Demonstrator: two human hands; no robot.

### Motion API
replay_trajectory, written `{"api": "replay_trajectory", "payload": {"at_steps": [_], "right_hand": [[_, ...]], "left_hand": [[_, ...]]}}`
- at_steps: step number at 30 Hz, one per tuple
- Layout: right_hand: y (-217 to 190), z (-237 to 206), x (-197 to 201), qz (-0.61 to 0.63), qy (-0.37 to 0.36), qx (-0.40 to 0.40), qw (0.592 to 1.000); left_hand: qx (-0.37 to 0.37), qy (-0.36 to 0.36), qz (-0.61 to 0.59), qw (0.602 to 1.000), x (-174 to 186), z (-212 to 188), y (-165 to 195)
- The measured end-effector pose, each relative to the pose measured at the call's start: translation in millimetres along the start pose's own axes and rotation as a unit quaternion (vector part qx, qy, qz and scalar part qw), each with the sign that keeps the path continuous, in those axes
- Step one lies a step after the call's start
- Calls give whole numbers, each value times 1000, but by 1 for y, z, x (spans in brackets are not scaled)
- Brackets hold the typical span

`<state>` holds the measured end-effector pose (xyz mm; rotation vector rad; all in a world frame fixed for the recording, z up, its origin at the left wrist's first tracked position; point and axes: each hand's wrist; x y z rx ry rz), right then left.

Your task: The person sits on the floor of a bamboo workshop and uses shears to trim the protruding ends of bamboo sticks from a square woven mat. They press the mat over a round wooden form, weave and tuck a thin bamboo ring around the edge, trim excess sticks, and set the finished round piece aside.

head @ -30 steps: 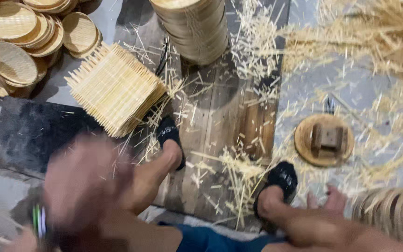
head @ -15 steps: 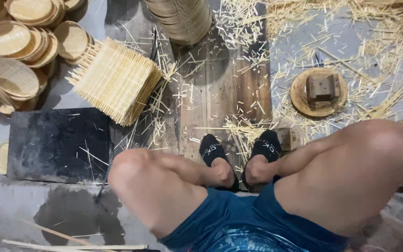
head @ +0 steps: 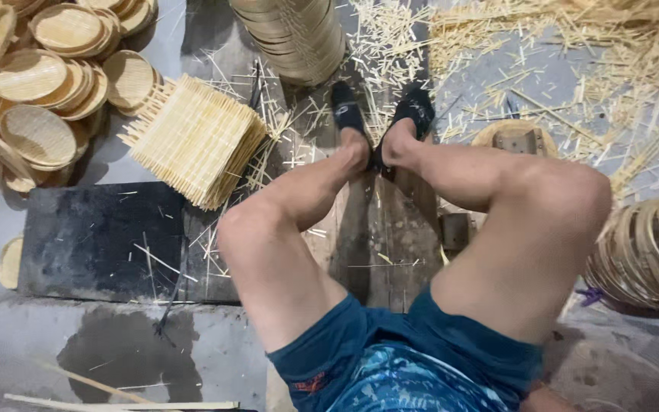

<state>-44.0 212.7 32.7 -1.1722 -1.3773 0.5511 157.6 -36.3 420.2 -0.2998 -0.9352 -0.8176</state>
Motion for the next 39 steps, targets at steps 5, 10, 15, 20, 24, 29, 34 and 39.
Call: {"api": "replay_trajectory", "payload": {"at_steps": [5, 10, 15, 20, 24, 29, 34, 39], "right_hand": [[85, -66, 64, -45, 52, -32, 997], [162, -148, 101, -96, 64, -83, 990], [173, -140, 97, -102, 69, -91, 988], [179, -130, 106, -96, 88, -98, 987], [192, -149, 130, -102, 102, -107, 984], [196, -150, 152, -107, 110, -106, 982], [173, -83, 167, -123, 105, -21, 987], [130, 28, 160, -226, 61, 31, 972]], "left_hand": [[5, -12, 6, 1000, 13, -11, -5], [6, -21, 9, 1000, 15, -10, -9], [2, -17, 10, 1000, 17, -16, -12], [-10, -4, 7, 1000, 20, -9, 0], [-22, 8, 5, 1000, 15, 0, 13], [-31, -12, 8, 999, 8, 1, 1], [-30, -128, 13, 991, 0, 3, -64], [110, -369, -42, 922, -92, 23, -135]]}}
Point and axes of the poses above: each hand's wrist, its own z-axis towards the middle knuckle, its own x-axis out of the back of the hand, y = z × x, and after that the axes turned 10 degrees about x, right-handed
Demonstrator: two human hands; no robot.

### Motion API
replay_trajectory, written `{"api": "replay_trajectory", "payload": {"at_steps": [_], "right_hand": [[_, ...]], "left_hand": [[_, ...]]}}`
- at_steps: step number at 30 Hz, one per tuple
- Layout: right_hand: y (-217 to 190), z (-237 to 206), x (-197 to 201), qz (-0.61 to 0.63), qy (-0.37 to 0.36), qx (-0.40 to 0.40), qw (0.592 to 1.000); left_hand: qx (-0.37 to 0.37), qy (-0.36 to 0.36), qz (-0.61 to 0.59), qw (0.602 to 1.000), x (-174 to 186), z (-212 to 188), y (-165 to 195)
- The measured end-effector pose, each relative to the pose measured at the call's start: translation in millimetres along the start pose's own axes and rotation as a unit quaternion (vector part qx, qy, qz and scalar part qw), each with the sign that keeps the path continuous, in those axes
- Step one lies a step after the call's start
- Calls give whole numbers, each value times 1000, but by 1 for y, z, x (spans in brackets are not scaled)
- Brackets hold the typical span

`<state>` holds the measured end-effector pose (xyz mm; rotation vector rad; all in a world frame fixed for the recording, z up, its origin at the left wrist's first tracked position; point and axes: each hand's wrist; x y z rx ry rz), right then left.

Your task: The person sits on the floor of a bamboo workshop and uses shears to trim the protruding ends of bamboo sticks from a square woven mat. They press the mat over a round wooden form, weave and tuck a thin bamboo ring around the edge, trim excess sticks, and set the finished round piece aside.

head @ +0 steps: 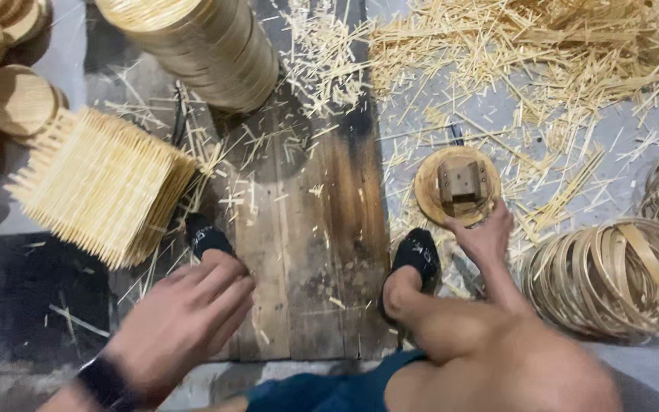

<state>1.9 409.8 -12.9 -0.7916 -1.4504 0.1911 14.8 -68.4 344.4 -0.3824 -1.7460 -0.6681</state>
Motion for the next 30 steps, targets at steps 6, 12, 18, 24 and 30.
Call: {"api": "replay_trajectory", "payload": {"at_steps": [6, 12, 18, 24, 30], "right_hand": [[-53, 86, -28, -112, -13, 0, 994], [-67, 69, -18, 588, -156, -102, 787], [-101, 33, -76, 709, -202, -170, 654], [-128, 40, -124, 285, -206, 61, 934], [-98, 38, -123, 276, -186, -33, 942]], "left_hand": [[100, -224, -132, 960, -141, 150, -25], [427, -58, -630, 646, -262, 244, -18], [387, 224, -820, 358, -336, 238, -41], [420, 232, -787, 387, -337, 224, -98], [386, 367, -204, 821, -278, 160, -196]]}}
Point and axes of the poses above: each hand's wrist, its own z-axis towards the middle knuckle, its own x-axis out of the back of the hand, y = z × x, and after that the axes turned 10 degrees about x, right-handed
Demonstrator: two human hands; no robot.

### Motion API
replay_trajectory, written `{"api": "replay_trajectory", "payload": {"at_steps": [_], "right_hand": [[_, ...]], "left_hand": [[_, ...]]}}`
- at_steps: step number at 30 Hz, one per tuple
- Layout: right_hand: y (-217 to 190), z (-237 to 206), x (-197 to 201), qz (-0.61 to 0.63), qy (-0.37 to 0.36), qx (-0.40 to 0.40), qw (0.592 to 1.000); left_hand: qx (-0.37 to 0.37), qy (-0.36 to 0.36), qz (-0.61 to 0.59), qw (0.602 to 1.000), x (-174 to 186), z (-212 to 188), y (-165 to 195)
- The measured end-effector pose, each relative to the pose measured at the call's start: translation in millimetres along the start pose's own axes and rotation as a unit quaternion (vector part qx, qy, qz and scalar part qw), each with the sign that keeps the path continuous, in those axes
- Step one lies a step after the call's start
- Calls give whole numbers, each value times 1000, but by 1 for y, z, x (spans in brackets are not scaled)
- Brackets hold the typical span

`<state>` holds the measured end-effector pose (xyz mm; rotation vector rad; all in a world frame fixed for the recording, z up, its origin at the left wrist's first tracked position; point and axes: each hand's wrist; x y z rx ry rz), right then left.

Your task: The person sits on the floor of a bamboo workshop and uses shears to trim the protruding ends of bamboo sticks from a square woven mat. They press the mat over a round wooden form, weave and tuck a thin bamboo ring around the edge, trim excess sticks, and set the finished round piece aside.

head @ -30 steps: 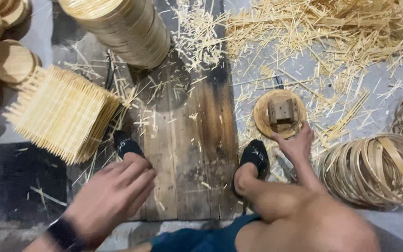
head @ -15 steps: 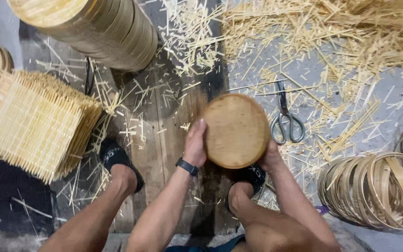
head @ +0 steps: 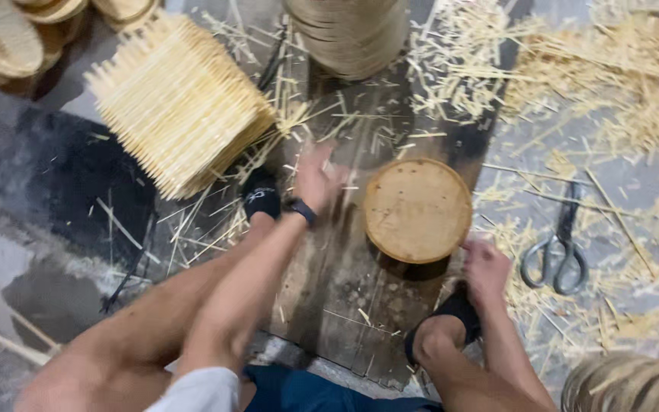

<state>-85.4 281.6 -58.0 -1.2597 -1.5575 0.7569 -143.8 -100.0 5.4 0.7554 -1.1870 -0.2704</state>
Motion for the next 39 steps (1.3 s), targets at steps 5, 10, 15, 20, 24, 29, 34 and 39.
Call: {"api": "replay_trajectory", "payload": {"at_steps": [5, 10, 15, 20, 24, 29, 34, 39], "right_hand": [[31, -25, 45, -196, 129, 225, 946], [43, -48, 40, -110, 80, 88, 987], [42, -55, 25, -87, 60, 115, 988], [41, -54, 17, -214, 67, 188, 956], [41, -53, 18, -153, 64, 118, 979], [40, -51, 21, -188, 44, 161, 968], [38, -52, 20, -212, 42, 128, 968], [38, -52, 18, -223, 49, 151, 962]], "left_hand": [[35, 49, 315, 947, 148, 82, -71], [188, -112, 285, 933, 208, 94, -96], [108, -146, 326, 928, 220, 93, -89], [17, -143, 284, 948, 182, 70, -65], [116, -147, 396, 899, 160, 60, -61], [139, -200, 324, 914, 171, 61, -80], [123, -196, 287, 930, 179, 59, -93], [101, -206, 284, 931, 180, 57, -101]]}}
Point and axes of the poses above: each hand's wrist, its own z-axis towards the middle knuckle, its own x-axis out of the back of the hand, y = z × x, and after that the axes turned 10 degrees about x, right-handed
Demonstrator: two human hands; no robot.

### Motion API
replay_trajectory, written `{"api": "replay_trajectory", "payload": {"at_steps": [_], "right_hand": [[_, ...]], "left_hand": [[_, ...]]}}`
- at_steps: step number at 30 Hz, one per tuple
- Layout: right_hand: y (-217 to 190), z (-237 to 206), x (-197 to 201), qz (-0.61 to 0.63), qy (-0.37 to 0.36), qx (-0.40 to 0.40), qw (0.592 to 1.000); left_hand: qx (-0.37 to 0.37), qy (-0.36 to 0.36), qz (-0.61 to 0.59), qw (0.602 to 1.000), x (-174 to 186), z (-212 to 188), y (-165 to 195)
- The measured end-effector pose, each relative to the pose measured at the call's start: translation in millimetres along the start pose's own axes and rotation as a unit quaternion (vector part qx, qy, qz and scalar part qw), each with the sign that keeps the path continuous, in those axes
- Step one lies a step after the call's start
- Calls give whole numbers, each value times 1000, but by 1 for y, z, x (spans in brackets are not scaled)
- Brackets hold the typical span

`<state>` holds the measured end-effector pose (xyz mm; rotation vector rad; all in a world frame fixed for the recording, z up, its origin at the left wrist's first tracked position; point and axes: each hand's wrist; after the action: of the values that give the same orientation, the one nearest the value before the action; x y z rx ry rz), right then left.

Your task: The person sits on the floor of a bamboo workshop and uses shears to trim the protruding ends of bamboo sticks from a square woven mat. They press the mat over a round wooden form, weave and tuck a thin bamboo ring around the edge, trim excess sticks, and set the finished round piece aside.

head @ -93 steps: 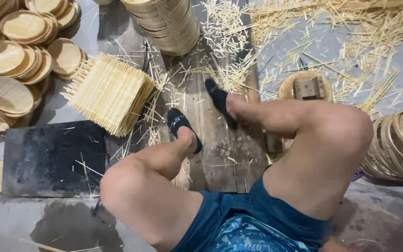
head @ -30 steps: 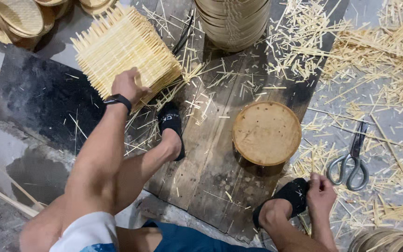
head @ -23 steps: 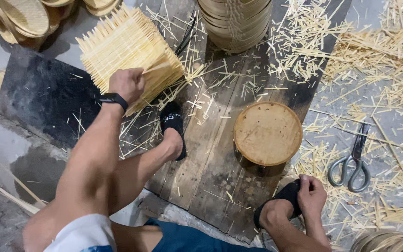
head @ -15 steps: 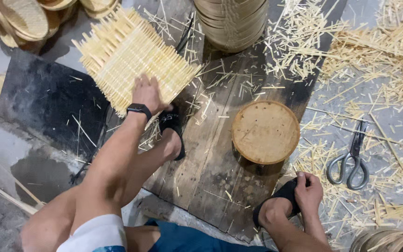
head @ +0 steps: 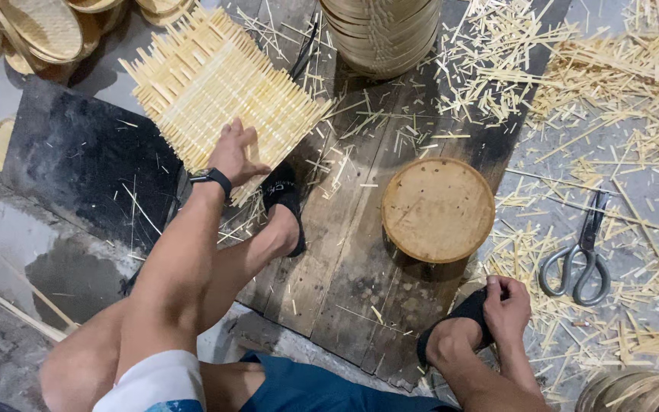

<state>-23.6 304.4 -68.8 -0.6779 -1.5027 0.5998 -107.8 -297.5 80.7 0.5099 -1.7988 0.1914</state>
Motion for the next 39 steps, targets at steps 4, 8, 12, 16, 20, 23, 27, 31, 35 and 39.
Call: {"api": "replay_trajectory", "payload": {"at_steps": [4, 8, 12, 16, 20, 23, 27, 31, 35, 39], "right_hand": [[-1, 1, 0, -5, -3, 8, 1000], [-4, 2, 0, -1, -14, -27, 1000], [-7, 1, 1, 19, -3, -27, 999], [-5, 1, 1, 0, 2, -2, 1000], [-1, 1, 1, 60, 5, -32, 998], [2, 1, 5, 67, 16, -46, 997], [-18, 14, 22, 273, 8, -76, 959], [-53, 44, 42, 569, -85, -111, 810], [-73, 62, 42, 626, -98, -234, 737], [-66, 66, 21, 376, -62, -157, 911]], "left_hand": [[-7, 21, -4, 1000, -1, -2, -1], [18, 11, 17, 1000, 0, -5, 7], [-40, 28, 40, 998, 15, -15, 15], [-5, 47, -33, 998, 59, -31, 29], [-81, 210, 89, 970, 143, -48, 63], [-110, 168, 178, 963, 183, -81, 106], [-256, 112, 130, 952, 141, -154, 173], [-390, 72, 97, 913, 27, -186, 237], [-473, 31, -3, 881, -67, -198, 251], [-507, 12, -38, 861, -119, -179, 238]]}}
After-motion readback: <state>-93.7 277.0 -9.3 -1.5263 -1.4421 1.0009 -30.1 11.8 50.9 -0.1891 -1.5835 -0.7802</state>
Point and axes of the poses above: each hand's wrist, its own z-axis towards the middle knuckle, its own x-axis out of the back of the hand, y = z × x, and after that the axes turned 10 degrees about x, right-handed
